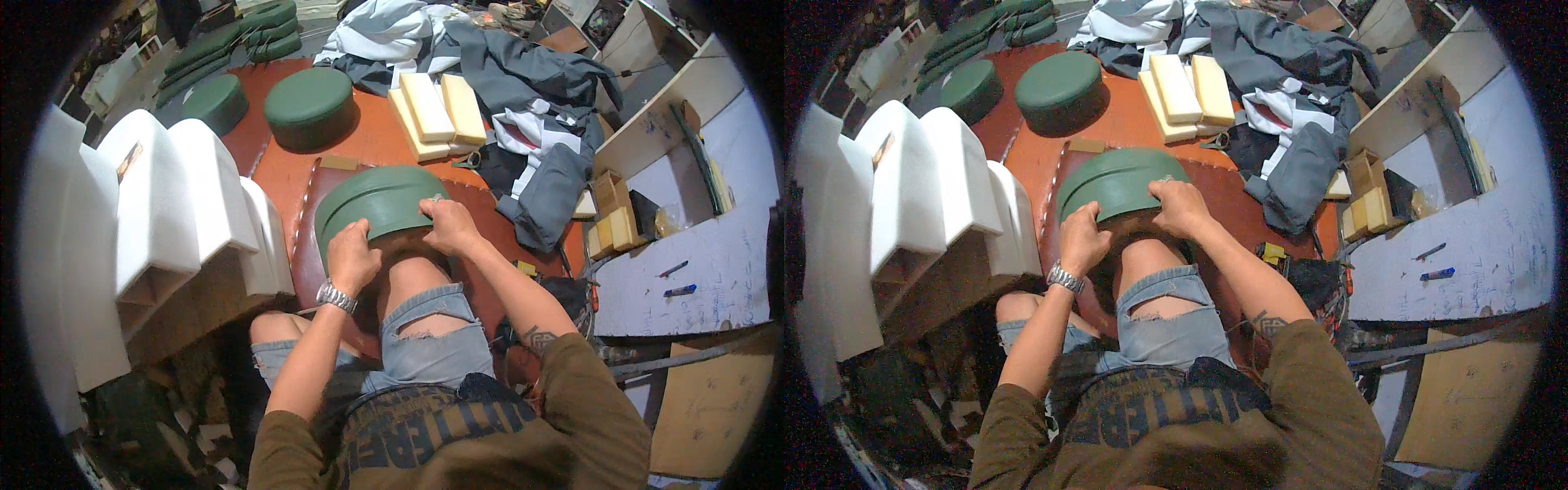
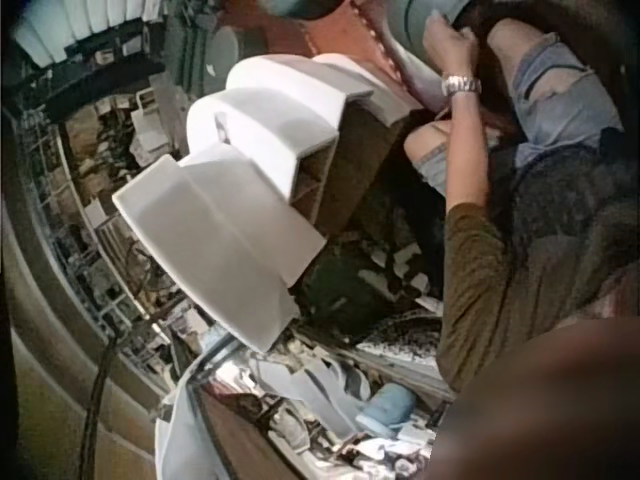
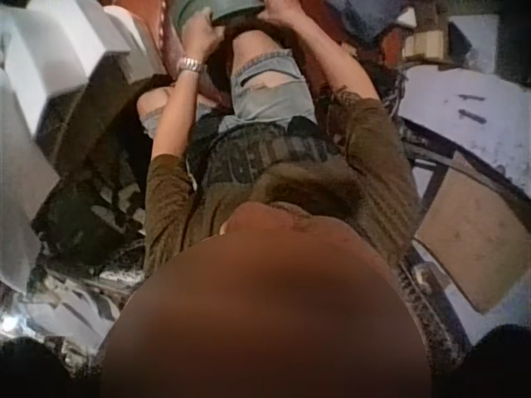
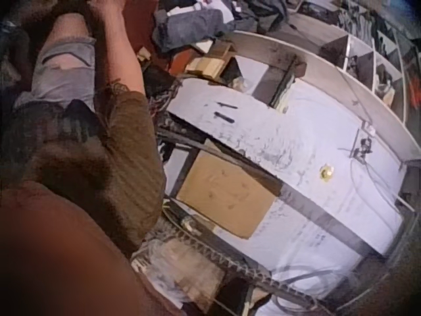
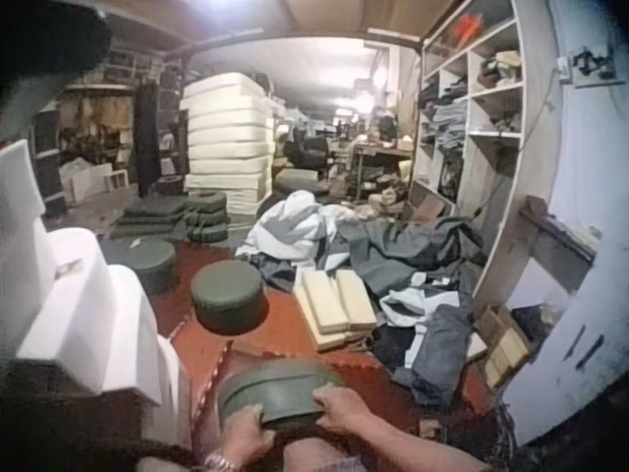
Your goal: The person places a rectangular foam cushion into a green fabric seat cover and uses a staple gun to attach the fabric to the underside of the seat base. The person repeatedly staples around the perimeter while pulling the fabric taut.
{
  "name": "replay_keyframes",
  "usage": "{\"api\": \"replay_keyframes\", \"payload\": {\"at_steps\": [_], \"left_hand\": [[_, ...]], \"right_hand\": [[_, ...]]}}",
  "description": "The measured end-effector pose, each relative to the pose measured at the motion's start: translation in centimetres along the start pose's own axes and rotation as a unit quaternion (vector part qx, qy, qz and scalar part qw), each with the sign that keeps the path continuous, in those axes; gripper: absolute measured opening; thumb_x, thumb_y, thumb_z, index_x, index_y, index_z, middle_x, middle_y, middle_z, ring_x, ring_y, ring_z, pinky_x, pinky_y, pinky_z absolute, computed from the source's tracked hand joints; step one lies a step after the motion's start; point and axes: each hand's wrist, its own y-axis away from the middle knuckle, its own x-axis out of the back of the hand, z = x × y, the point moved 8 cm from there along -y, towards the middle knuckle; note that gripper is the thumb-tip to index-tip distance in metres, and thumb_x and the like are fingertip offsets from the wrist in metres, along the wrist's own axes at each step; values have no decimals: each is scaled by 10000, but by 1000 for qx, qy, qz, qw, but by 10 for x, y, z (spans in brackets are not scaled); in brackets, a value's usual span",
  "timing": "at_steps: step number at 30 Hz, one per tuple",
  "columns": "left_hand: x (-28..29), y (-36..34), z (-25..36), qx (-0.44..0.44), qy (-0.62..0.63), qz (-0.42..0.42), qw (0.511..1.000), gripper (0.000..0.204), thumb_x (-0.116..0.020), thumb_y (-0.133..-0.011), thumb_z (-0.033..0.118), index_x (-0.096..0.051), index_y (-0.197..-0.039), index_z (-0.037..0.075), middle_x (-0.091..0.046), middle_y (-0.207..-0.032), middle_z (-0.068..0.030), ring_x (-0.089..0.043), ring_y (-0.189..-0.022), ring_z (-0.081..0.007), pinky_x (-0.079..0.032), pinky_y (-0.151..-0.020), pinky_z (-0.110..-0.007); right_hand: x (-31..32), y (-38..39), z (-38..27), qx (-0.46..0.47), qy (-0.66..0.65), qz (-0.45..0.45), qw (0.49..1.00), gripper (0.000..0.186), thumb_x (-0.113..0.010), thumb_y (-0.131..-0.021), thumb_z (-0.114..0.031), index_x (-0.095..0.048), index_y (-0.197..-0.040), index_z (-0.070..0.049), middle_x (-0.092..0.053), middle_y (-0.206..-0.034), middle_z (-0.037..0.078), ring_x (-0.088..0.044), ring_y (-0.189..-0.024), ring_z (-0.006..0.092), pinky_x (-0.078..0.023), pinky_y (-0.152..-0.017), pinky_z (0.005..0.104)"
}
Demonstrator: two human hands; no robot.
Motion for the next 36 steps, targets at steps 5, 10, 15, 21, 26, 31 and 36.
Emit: {"api": "replay_keyframes", "payload": {"at_steps": [5,10,15,21,26,31,36], "left_hand": [[-2,26,16,-11,-23,116,993,262,-672,-699,-22,-576,-930,57,-619,-893,-153,-630,-880,-401,-514,-758,-520],[-5,48,3,-28,-9,207,978,397,-637,-676,-40,-624,-1058,66,-633,-985,-163,-618,-955,-375,-516,-802,-466],[6,85,-92,203,77,228,949,232,-607,-871,23,-698,-1079,71,-692,-1037,-175,-654,-1007,-405,-507,-887,-502],[136,18,-23,21,227,426,876,175,-601,-1049,141,-693,-984,7,-708,-936,-136,-685,-777,-310,-524,-693,-403],[175,-17,28,-72,340,387,854,185,-660,-1023,155,-677,-1134,8,-698,-931,-108,-699,-805,-215,-544,-714,-328],[18,25,-65,163,151,-3,975,986,-872,-791,529,-484,-1435,-108,-610,-1355,-363,-612,-1288,-440,-483,-1086,-489],[-136,73,-71,151,198,-90,964,1363,-966,-642,509,-211,-1595,-109,-514,-1473,-365,-506,-1405,-448,-413,-1186,-456]], "right_hand": [[2,19,-7,37,21,86,995,265,-700,-704,-13,-625,-955,-48,-664,-931,174,-665,-955,424,-540,-806,524],[1,25,2,37,8,151,988,260,-690,-683,-6,-602,-924,-49,-648,-904,173,-658,-927,429,-526,-749,529],[-8,57,38,-85,-108,210,968,185,-665,-704,13,-543,-840,-21,-612,-777,155,-656,-786,365,-489,-690,417],[-23,76,58,-46,-235,258,936,182,-618,-692,49,-539,-837,-27,-509,-682,154,-527,-675,191,-424,-620,367],[-6,60,111,-88,-185,210,956,166,-575,-717,54,-503,-850,-14,-505,-749,96,-521,-773,205,-441,-726,336],[46,55,130,-215,95,130,963,449,-739,-751,-70,-647,-1187,-125,-665,-1227,194,-647,-1109,439,-540,-950,502],[38,17,23,-1,249,44,968,742,-705,-809,-32,-538,-1492,-269,-549,-1489,185,-630,-1208,427,-571,-978,487]]}}
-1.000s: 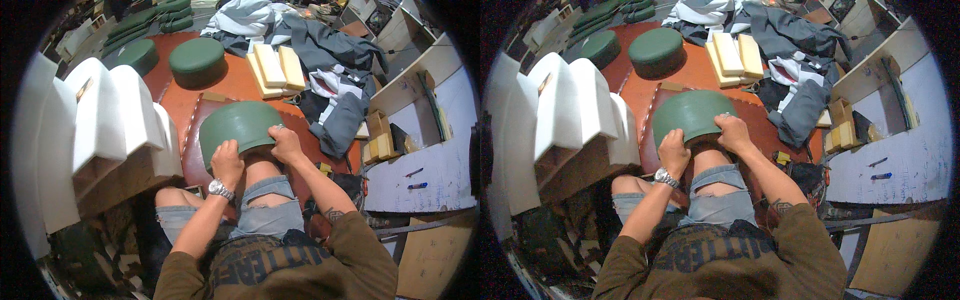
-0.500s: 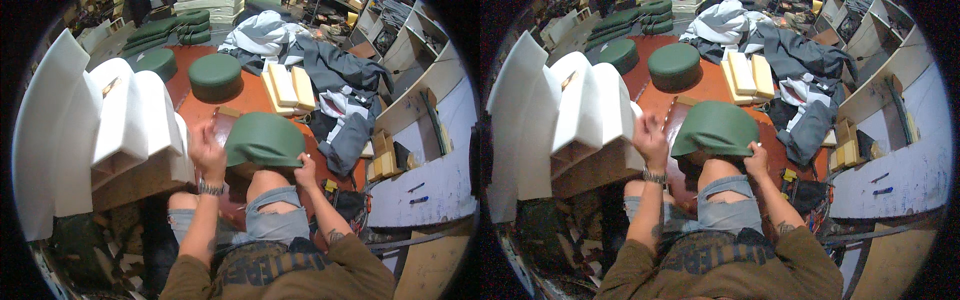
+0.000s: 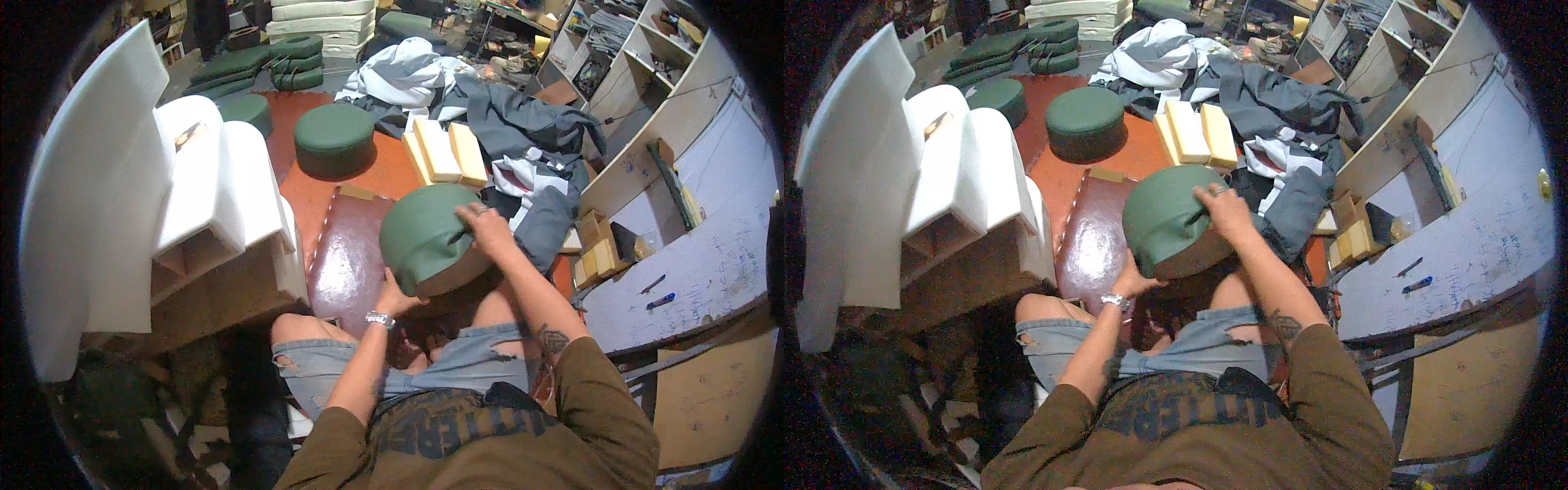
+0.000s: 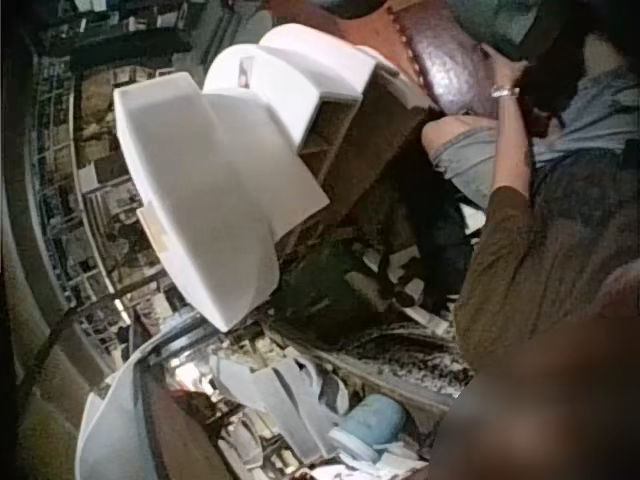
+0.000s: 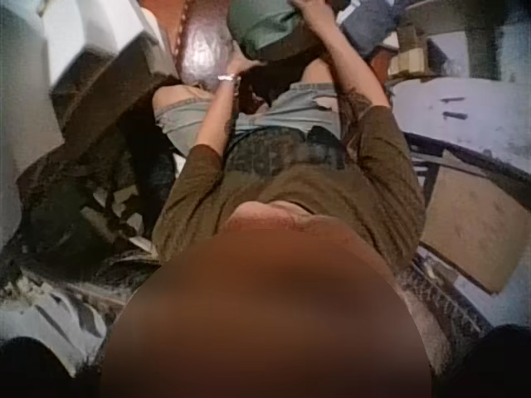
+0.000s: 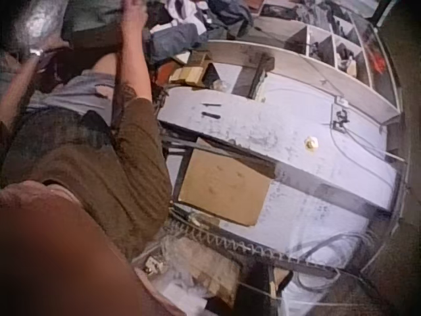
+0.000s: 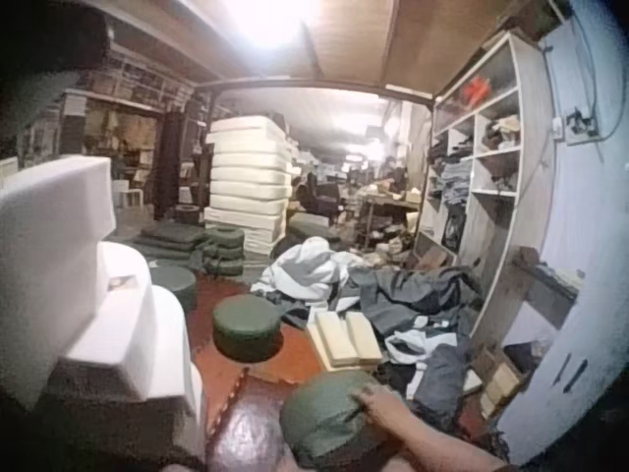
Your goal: The person places a rectangular foam cushion into a green fabric seat cover and uses a staple gun to attach the fabric to the underside of the seat base. The person repeatedly staples around the perimeter while pulling the fabric taut.
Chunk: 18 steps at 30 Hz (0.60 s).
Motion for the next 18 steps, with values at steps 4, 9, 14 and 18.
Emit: {"api": "replay_keyframes", "payload": {"at_steps": [4,9,14,18], "left_hand": [[-31,-8,-31,77,108,117,984,1039,-759,-804,169,-180,-1651,3,-631,-1363,-317,-634,-1251,-427,-491,-1063,-490],[30,-1,-60,98,255,182,944,778,-500,-791,-60,-471,-1563,27,-715,-1228,-302,-717,-1082,-377,-525,-968,-431],[124,16,-31,-49,226,366,901,798,-445,-716,-124,-574,-1489,27,-565,-1432,-339,-641,-1248,-416,-524,-1019,-426],[156,41,-2,-134,136,436,880,822,-447,-682,-127,-601,-1469,54,-430,-1574,-318,-512,-1380,-487,-447,-1148,-453]], "right_hand": [[-3,-3,-55,-29,56,-36,997,682,-632,-900,-61,-512,-1523,-309,-493,-1578,160,-594,-1251,495,-573,-993,519],[1,-15,-105,24,-30,-34,999,656,-665,-889,-44,-541,-1497,-258,-504,-1573,172,-490,-1357,594,-541,-1047,558],[17,-28,-104,40,-170,21,984,684,-667,-787,22,-617,-1426,-214,-562,-1533,101,-595,-1322,380,-525,-1078,504],[0,1,-98,14,-171,69,983,690,-613,-772,40,-654,-1402,-241,-600,-1493,80,-635,-1256,346,-532,-1058,455]]}}
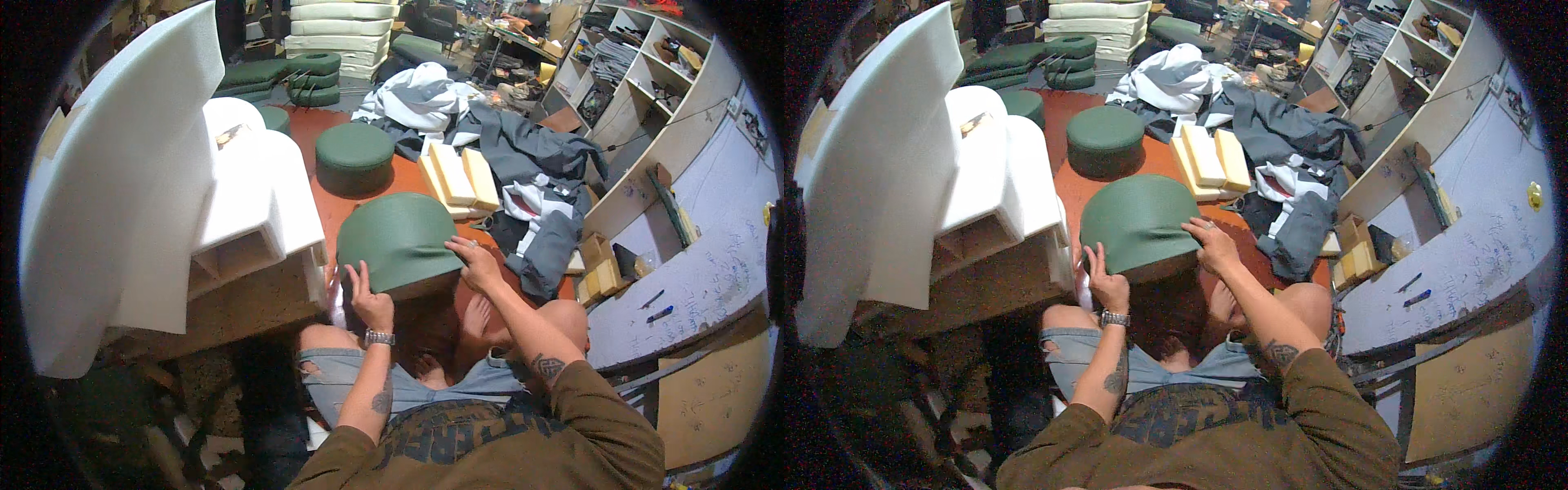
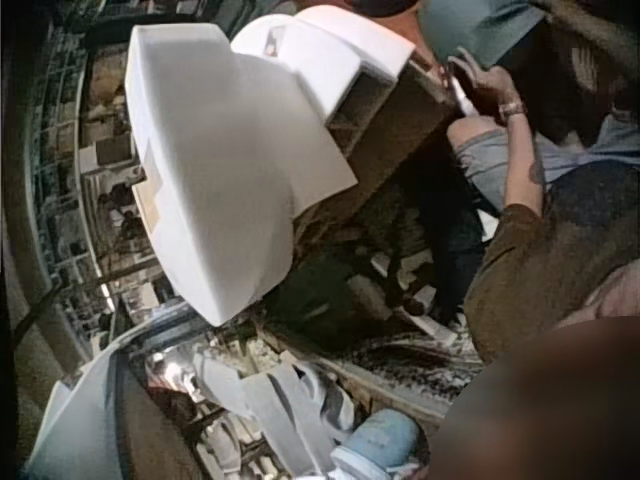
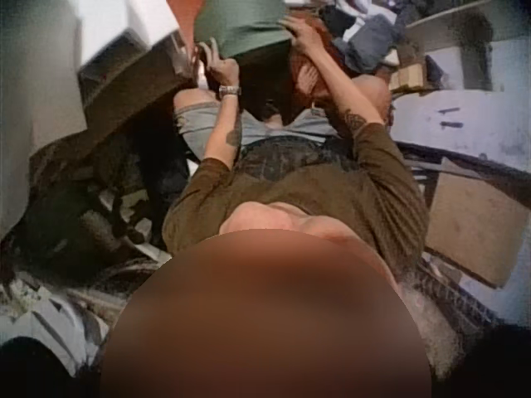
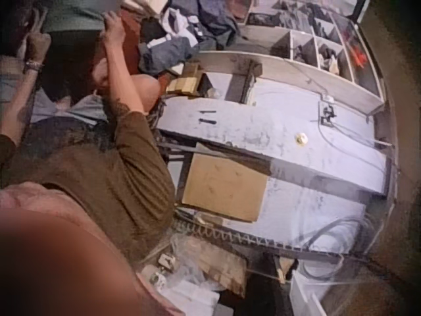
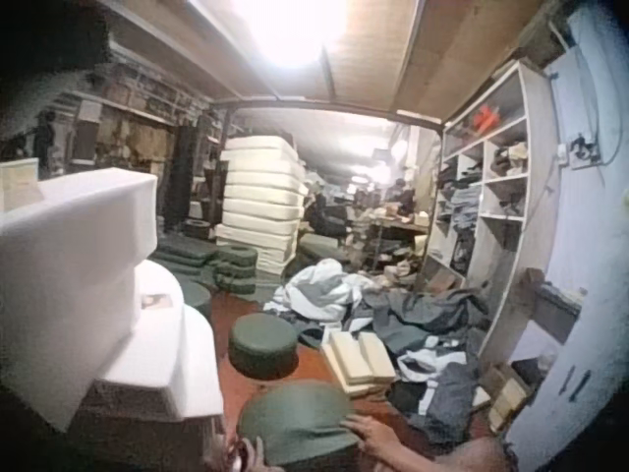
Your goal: The person places a rectangular foam cushion into a green fabric seat cover and uses a staple gun to attach the fabric to the underside of the seat base. The person repeatedly staples around the perimeter while pulling the fabric taut.
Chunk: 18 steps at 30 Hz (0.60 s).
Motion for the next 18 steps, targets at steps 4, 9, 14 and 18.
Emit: {"api": "replay_keyframes", "payload": {"at_steps": [4,9,14,18], "left_hand": [[-18,22,31,16,-147,-143,979,755,-588,-733,-44,-633,-1457,163,-388,-1638,-260,-439,-1426,-534,-388,-1180,-568],[-14,58,75,-111,-252,-227,934,603,-703,-758,2,-692,-1347,129,-454,-1550,-256,-443,-1392,-453,-403,-1161,-536],[-1,73,78,-106,-208,-211,949,599,-646,-724,-68,-715,-1300,83,-463,-1478,-249,-443,-1379,-462,-392,-1160,-552],[-12,80,82,-125,-215,-213,945,635,-634,-698,-89,-720,-1301,91,-499,-1414,-237,-457,-1351,-466,-395,-1150,-549]], "right_hand": [[-35,44,38,-123,-28,19,992,717,-561,-798,50,-658,-1423,-286,-666,-1410,73,-637,-1246,344,-536,-1014,443],[-61,81,75,-209,-50,52,975,672,-569,-807,46,-665,-1420,-211,-712,-1317,97,-651,-1209,341,-530,-1012,435],[-35,83,32,-41,-27,82,995,778,-720,-691,-13,-589,-1447,-138,-548,-1445,163,-540,-1286,401,-477,-1081,484],[-17,83,-22,116,-40,164,979,701,-691,-710,10,-619,-1397,-112,-573,-1398,149,-564,-1261,386,-506,-1037,501]]}}
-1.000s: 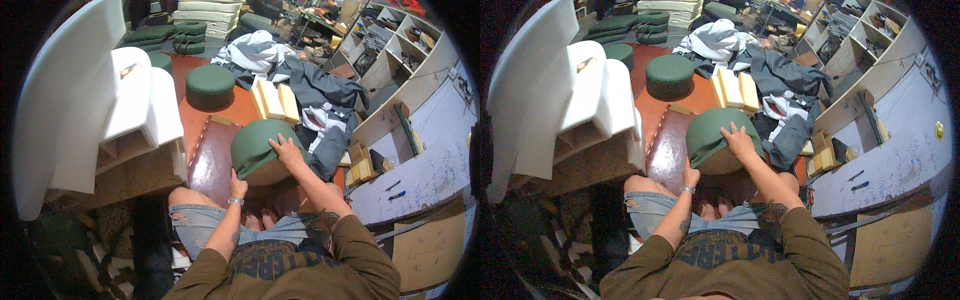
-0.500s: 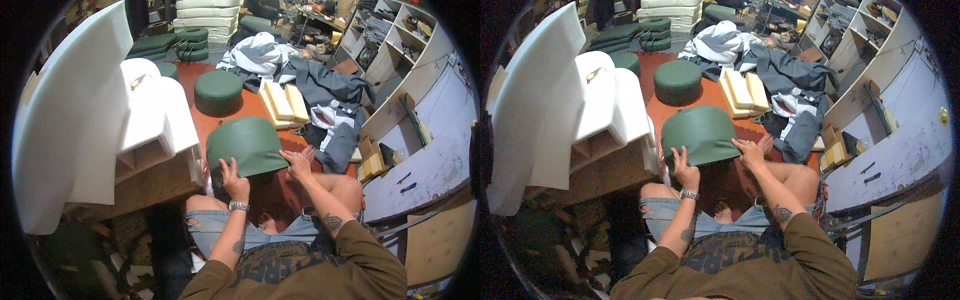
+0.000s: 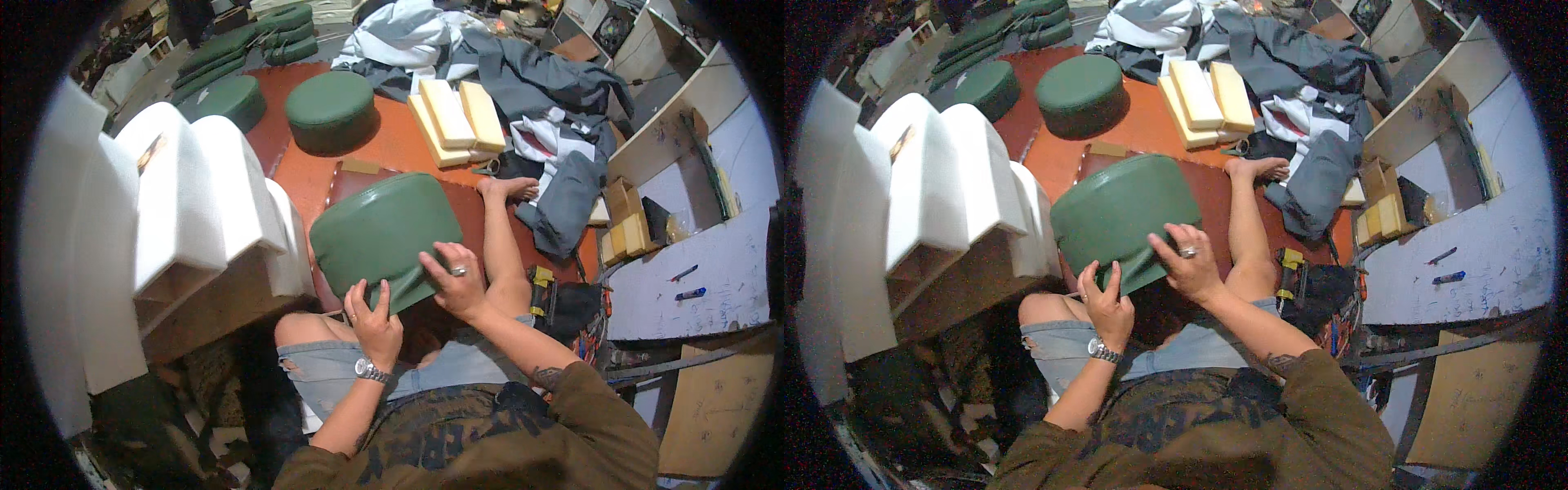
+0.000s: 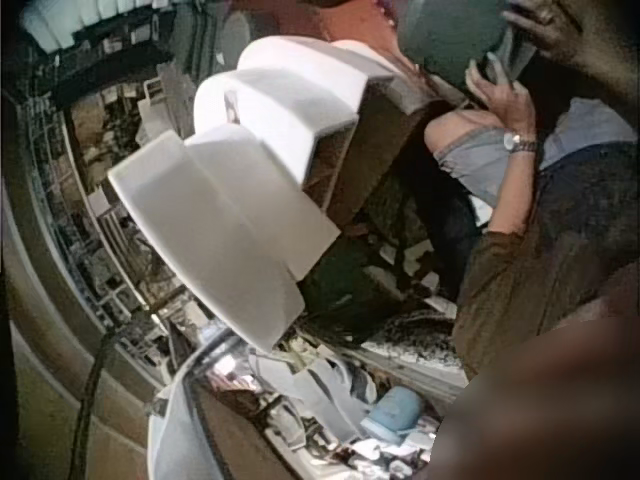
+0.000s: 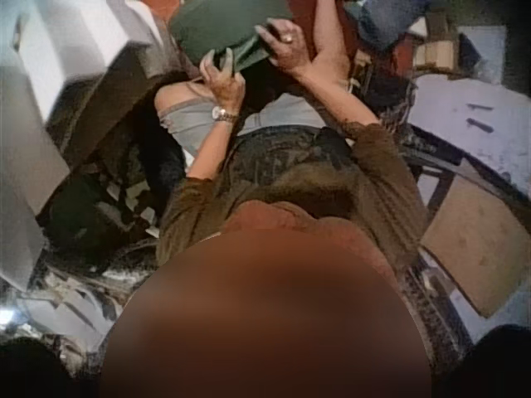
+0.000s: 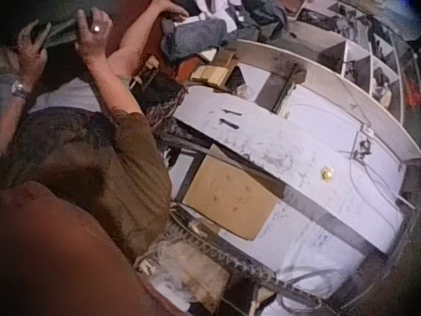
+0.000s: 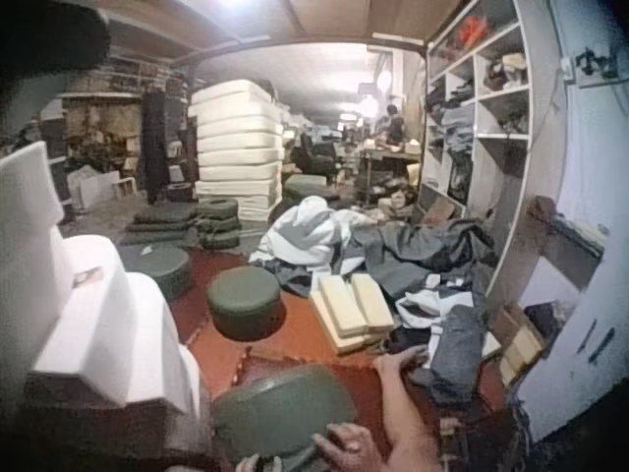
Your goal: The person places a rectangular foam cushion into a green fabric seat cover and uses a staple gun to attach the fabric to the underside of the seat base. The person repeatedly staples around the perimeter while pulling the fabric taut.
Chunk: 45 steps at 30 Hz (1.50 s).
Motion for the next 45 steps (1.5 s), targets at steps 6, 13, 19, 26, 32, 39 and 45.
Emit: {"api": "replay_keyframes", "payload": {"at_steps": [6,13,19,26,32,39,45], "left_hand": [[7,-23,13,-24,-12,9,1000,527,-636,-690,-93,-729,-1195,23,-653,-1215,-163,-591,-1190,-390,-467,-1061,-497],[13,-35,-1,42,78,-203,975,339,-611,-731,-96,-709,-1046,-17,-664,-949,-182,-654,-941,-372,-524,-849,-437],[3,-39,11,-33,49,-234,970,311,-749,-741,69,-591,-991,-25,-605,-922,-202,-618,-920,-417,-506,-818,-470],[-13,-78,10,-92,-1,-235,968,432,-837,-698,120,-545,-992,-2,-587,-915,-211,-603,-896,-456,-502,-774,-509],[-22,-132,-6,-92,-20,-273,957,359,-795,-711,91,-575,-976,-12,-644,-935,-226,-634,-935,-455,-510,-791,-497],[-19,-140,-28,-106,-56,-204,972,273,-714,-693,46,-569,-923,25,-648,-906,-169,-634,-890,-424,-498,-730,-512],[-15,-120,-26,-137,-67,-86,985,286,-714,-642,30,-518,-847,74,-579,-824,-121,-606,-808,-389,-491,-685,-502]], "right_hand": [[10,-18,-3,41,-41,50,997,424,-669,-797,-33,-723,-1217,-57,-700,-1166,157,-658,-1074,372,-548,-958,492],[-1,-11,10,-118,-189,-257,941,370,-703,-768,-57,-732,-1136,-44,-725,-1109,181,-666,-1095,398,-540,-939,497],[-14,-5,14,-163,-246,-337,894,305,-633,-797,-45,-715,-1088,0,-706,-1058,255,-650,-1083,443,-503,-957,554],[-8,-23,9,-111,-167,-189,961,426,-851,-755,-239,-627,-1028,0,-648,-1013,230,-617,-1056,441,-499,-908,538],[-35,-80,30,-92,-59,-226,968,335,-835,-704,-150,-667,-960,-15,-697,-950,220,-699,-971,424,-582,-838,518],[-52,-96,23,-79,-38,-217,972,204,-754,-733,-75,-677,-922,-75,-712,-886,162,-716,-876,402,-586,-781,513],[-41,-76,9,-42,-13,-68,997,276,-771,-676,-68,-561,-855,-78,-617,-805,120,-666,-808,365,-568,-683,492]]}}
